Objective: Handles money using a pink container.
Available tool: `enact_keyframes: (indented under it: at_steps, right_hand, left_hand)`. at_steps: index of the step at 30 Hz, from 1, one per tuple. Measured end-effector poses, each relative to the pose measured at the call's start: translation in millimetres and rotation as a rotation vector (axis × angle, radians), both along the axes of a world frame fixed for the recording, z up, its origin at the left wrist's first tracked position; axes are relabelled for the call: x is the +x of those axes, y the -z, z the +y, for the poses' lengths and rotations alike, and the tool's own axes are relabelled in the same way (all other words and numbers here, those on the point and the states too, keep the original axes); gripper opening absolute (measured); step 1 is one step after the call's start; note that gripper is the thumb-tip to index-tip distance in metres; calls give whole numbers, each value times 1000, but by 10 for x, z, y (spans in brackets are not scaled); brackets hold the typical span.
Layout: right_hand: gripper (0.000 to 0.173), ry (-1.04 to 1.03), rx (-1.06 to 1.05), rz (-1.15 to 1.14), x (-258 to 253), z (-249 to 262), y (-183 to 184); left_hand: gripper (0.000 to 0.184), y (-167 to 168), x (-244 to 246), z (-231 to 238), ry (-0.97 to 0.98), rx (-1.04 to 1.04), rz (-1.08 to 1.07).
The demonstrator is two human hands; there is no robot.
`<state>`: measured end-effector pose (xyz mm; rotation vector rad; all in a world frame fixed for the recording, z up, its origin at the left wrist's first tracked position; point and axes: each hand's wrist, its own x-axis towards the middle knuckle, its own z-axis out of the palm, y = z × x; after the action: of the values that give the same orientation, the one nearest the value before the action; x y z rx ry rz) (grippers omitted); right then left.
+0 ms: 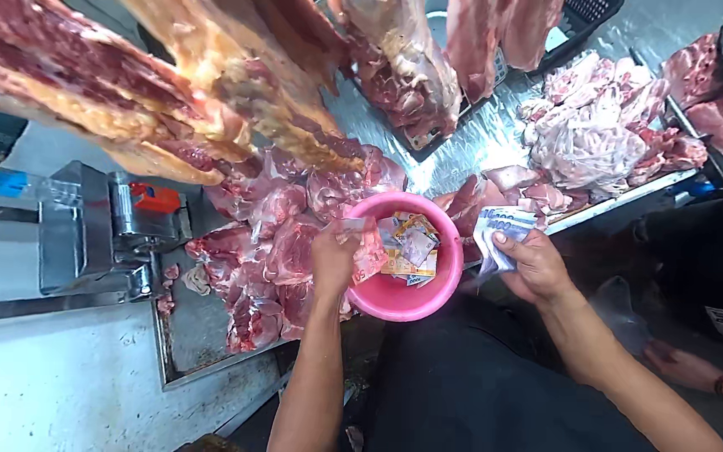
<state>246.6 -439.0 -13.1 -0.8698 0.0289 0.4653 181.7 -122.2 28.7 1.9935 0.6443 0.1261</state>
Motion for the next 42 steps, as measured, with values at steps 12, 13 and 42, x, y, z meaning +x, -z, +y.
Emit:
enact_keyframes:
  at_steps: [12,13,42]
  right_hand:
    - [36,-124,-364,-513,36,1048,-618]
    - [38,-114,-393,-525,-13,1090,-639]
    - [53,-1206,-1508,-843,131,2055,380]
  left_hand:
    - [47,-347,52,-655,285,-370,-307]
    - [51,-295,71,-653,291,-383,-332]
    - [39,231,-1050,234,-332,-246,-72]
